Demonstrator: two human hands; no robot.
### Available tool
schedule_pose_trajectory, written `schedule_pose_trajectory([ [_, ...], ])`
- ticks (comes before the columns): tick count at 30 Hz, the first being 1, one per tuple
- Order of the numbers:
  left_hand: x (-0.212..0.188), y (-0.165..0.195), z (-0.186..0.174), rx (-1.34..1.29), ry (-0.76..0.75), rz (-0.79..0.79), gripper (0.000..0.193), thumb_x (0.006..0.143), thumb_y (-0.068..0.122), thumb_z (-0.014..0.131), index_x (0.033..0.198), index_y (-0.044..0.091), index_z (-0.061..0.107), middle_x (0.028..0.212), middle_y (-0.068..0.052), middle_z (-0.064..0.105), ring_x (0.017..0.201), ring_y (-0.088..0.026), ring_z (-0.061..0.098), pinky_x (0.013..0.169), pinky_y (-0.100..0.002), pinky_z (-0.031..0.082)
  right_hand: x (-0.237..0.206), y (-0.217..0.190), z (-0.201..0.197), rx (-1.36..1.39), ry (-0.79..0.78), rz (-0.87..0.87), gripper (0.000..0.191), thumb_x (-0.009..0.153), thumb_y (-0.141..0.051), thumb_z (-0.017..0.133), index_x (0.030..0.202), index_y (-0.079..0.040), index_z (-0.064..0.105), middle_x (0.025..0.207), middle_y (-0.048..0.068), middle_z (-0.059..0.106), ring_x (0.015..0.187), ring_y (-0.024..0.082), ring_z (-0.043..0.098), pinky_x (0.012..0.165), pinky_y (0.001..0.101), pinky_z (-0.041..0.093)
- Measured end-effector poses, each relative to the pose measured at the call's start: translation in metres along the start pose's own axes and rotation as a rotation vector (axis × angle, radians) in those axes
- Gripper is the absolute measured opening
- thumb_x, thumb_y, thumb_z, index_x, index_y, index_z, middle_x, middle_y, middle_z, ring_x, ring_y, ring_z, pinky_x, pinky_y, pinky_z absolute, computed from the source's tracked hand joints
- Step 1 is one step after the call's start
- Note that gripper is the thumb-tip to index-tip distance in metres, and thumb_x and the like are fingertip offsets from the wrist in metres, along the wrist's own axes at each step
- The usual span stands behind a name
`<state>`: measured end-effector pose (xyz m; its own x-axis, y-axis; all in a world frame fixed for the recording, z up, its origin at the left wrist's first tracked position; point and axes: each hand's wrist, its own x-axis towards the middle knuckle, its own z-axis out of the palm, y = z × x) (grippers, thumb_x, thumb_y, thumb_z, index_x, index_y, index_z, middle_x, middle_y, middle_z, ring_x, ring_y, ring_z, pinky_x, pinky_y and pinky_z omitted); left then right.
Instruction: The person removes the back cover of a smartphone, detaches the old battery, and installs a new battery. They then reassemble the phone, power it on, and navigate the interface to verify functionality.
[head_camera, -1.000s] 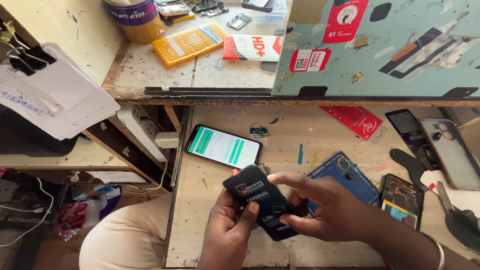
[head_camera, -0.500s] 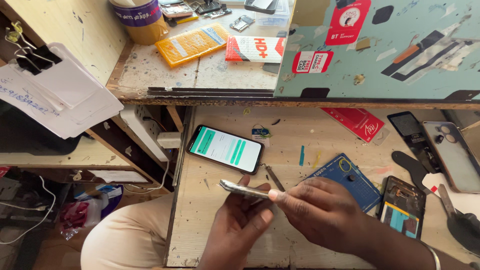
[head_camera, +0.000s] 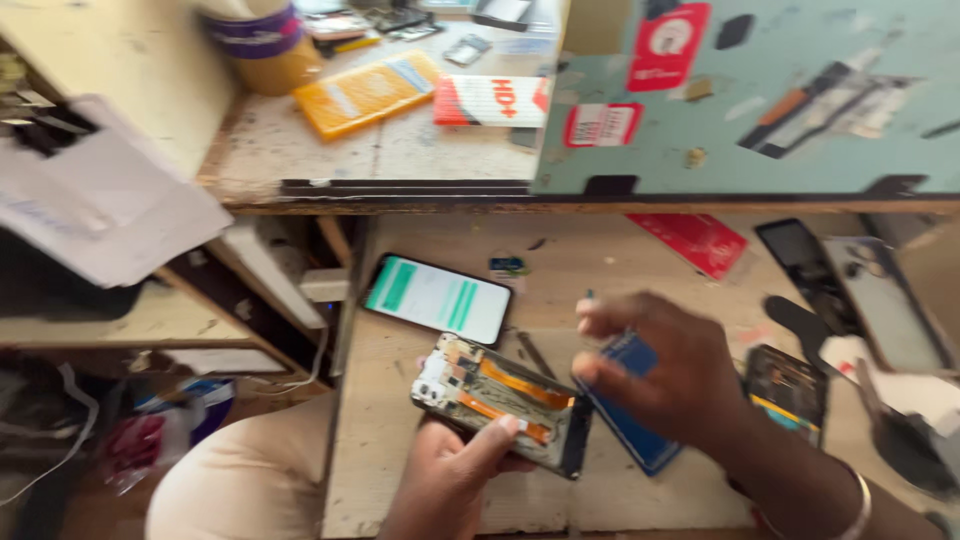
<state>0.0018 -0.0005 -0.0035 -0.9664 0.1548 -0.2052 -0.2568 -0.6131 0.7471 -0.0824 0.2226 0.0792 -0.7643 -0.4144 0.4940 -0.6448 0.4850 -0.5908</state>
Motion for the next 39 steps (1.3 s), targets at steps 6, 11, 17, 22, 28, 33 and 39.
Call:
schedule_pose_trajectory([
  [6, 0.001, -0.002, 0.003, 0.298, 0.012, -0.039, 0.042, 0.090, 0.012, 0.068, 0.127, -0.004, 0.058, 0.102, -0.017, 0.077, 0.084, -0.021, 0.076, 0.059, -0.031, 0.061, 0.014, 0.018, -0.025, 0.258, -0.118, 0.043, 0.034, 0.087, -0.023, 0.082, 0.115, -0.007, 0.072, 0.101, 0.009, 0.076, 0.093, 0.018, 0.074, 0.085, 0.0297, 0.060],
  [11, -0.008, 0.004, 0.011, 0.225, -0.034, -0.035, 0.035, 0.094, 0.014, 0.062, 0.125, -0.001, 0.061, 0.097, -0.013, 0.073, 0.079, -0.015, 0.071, 0.064, -0.029, 0.060, 0.001, -0.005, 0.010, 0.153, -0.190, -0.144, 0.039, 0.078, -0.019, 0.087, 0.114, -0.010, 0.072, 0.106, 0.008, 0.068, 0.096, 0.019, 0.071, 0.083, 0.0310, 0.059],
  [17, -0.015, 0.016, 0.020, 0.425, -0.077, 0.130, 0.028, 0.094, 0.008, 0.060, 0.120, -0.003, 0.063, 0.101, -0.005, 0.071, 0.092, -0.007, 0.064, 0.084, -0.027, 0.055, -0.009, -0.020, 0.031, 0.096, -0.214, -0.249, 0.029, 0.082, -0.013, 0.085, 0.108, -0.012, 0.075, 0.105, 0.005, 0.068, 0.097, 0.020, 0.069, 0.079, 0.0320, 0.060],
  [22, -0.017, 0.022, 0.026, 0.430, -0.032, 0.049, 0.027, 0.092, 0.007, 0.061, 0.116, -0.002, 0.065, 0.097, -0.005, 0.070, 0.089, -0.007, 0.062, 0.080, -0.026, 0.055, -0.009, -0.019, 0.032, 0.110, -0.231, -0.253, 0.028, 0.082, -0.012, 0.085, 0.108, -0.012, 0.075, 0.104, 0.005, 0.068, 0.097, 0.021, 0.069, 0.078, 0.0327, 0.060],
  [28, -0.015, 0.022, 0.024, 0.430, -0.029, 0.034, 0.027, 0.093, 0.008, 0.062, 0.118, -0.001, 0.065, 0.093, -0.003, 0.066, 0.084, -0.006, 0.059, 0.075, -0.024, 0.053, -0.010, -0.015, 0.034, 0.136, -0.238, -0.216, 0.027, 0.082, -0.012, 0.084, 0.107, -0.011, 0.074, 0.105, 0.005, 0.068, 0.098, 0.021, 0.070, 0.080, 0.0327, 0.060],
  [33, -0.016, 0.022, 0.023, 0.488, -0.006, 0.016, 0.027, 0.093, 0.009, 0.063, 0.117, -0.002, 0.068, 0.089, -0.005, 0.065, 0.078, -0.008, 0.057, 0.070, -0.025, 0.052, -0.009, -0.018, 0.033, 0.112, -0.236, -0.249, 0.027, 0.081, -0.012, 0.084, 0.107, -0.012, 0.074, 0.104, 0.005, 0.068, 0.097, 0.021, 0.069, 0.080, 0.0339, 0.059],
  [39, -0.016, 0.022, 0.025, 0.516, -0.027, 0.090, 0.026, 0.091, 0.008, 0.064, 0.116, -0.001, 0.066, 0.093, -0.003, 0.069, 0.083, -0.005, 0.061, 0.074, -0.024, 0.055, -0.006, -0.025, 0.031, 0.003, -0.201, -0.375, 0.027, 0.082, -0.014, 0.083, 0.107, -0.011, 0.073, 0.104, 0.005, 0.068, 0.095, 0.025, 0.067, 0.080, 0.0377, 0.055],
])
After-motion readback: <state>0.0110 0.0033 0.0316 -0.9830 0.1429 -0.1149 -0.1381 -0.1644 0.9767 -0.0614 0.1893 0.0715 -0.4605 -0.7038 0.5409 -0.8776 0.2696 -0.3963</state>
